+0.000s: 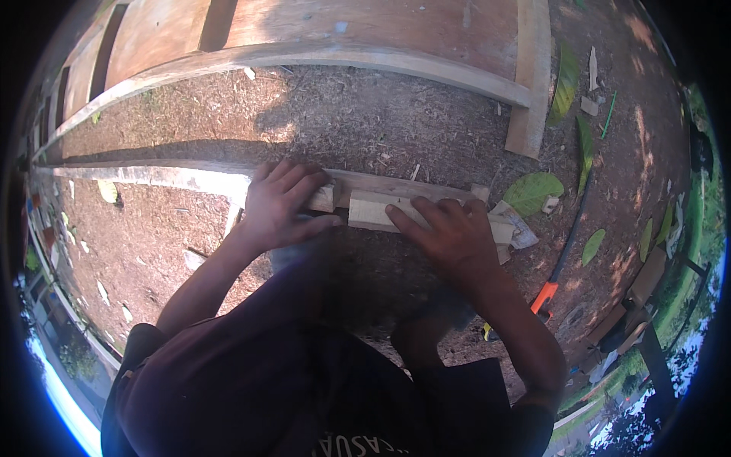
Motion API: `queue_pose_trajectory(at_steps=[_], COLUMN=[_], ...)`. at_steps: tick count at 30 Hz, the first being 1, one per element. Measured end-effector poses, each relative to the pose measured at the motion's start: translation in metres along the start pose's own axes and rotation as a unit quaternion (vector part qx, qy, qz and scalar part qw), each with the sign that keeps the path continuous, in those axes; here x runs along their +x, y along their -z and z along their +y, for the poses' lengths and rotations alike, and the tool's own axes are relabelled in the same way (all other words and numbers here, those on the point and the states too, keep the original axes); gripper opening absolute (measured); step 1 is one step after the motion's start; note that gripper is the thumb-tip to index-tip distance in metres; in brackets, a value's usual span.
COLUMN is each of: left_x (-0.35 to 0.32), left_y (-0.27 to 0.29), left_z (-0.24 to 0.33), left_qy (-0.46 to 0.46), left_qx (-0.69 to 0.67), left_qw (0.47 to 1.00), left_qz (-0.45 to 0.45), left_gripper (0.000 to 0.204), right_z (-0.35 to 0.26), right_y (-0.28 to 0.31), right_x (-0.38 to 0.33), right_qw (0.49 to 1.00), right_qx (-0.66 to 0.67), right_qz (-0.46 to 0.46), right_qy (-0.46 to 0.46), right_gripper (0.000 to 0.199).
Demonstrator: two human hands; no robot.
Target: The person assembles a wooden frame by fitting small wooden pieces into slots, using a hammer to secure them, and measuring with a tape measure. The person adjusts and aligns the pieces to ensure a proper fit.
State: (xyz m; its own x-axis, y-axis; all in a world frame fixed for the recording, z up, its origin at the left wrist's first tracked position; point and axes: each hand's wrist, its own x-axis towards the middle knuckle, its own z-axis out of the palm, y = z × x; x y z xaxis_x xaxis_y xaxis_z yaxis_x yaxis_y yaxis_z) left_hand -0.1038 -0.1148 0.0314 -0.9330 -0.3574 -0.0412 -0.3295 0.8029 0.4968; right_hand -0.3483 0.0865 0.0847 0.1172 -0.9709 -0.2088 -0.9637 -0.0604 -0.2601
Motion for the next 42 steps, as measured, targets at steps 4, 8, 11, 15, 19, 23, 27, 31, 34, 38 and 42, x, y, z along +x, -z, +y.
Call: queue_pose_trajectory(at_steps=[4,8,11,15,19,23,27,31,34,38,42], left_x=[0.001,0.003,0.003,0.002,0.004,0.006,0.004,0.003,-0.002,0.002,0.017], left_y=[-0.002,-0.002,-0.003,-0.003,-0.001,0.0,-0.001,-0.003,-0.001,0.008,0.01], left_z=[0.0,0.002,0.001,0.0,0.002,0.005,0.009,0.009,0.004,-0.001,-0.002], left_qy=[0.004,0.0,0.002,-0.007,0.005,0.006,0.025,0.035,0.029,0.023,-0.032], left_qx=[0.005,0.011,0.008,0.018,0.012,0.012,0.005,-0.006,0.005,0.012,0.037], left_qw=[1.0,1.0,1.0,1.0,1.0,1.0,1.0,0.999,0.999,0.999,0.998], left_qz=[0.009,0.024,0.024,0.016,-0.002,0.006,-0.018,-0.022,-0.032,-0.029,-0.048], left_gripper=[0.054,0.057,0.057,0.056,0.056,0.057,0.057,0.059,0.062,0.061,0.058], right_z=[-0.007,-0.005,-0.004,-0.002,-0.001,0.003,0.004,0.0,-0.008,-0.009,-0.006], right_y=[-0.005,-0.004,-0.006,-0.01,-0.009,-0.015,-0.028,-0.049,-0.049,-0.05,-0.046], right_x=[0.014,0.017,0.018,0.02,0.021,0.017,0.015,0.013,0.016,0.028,0.023], right_qw=[0.999,1.0,1.0,0.999,0.999,0.999,0.994,0.988,0.988,0.986,0.981], right_qx=[0.023,0.018,0.006,0.006,0.012,0.036,0.081,0.099,0.099,0.117,0.136], right_qz=[0.027,0.013,0.026,0.035,0.038,0.036,0.072,0.115,0.119,0.117,0.131], right_qy=[-0.028,-0.018,-0.009,0.008,0.013,0.013,0.01,0.011,0.002,0.001,-0.032], right_gripper=[0.051,0.051,0.051,0.051,0.052,0.053,0.052,0.058,0.044,0.046,0.051])
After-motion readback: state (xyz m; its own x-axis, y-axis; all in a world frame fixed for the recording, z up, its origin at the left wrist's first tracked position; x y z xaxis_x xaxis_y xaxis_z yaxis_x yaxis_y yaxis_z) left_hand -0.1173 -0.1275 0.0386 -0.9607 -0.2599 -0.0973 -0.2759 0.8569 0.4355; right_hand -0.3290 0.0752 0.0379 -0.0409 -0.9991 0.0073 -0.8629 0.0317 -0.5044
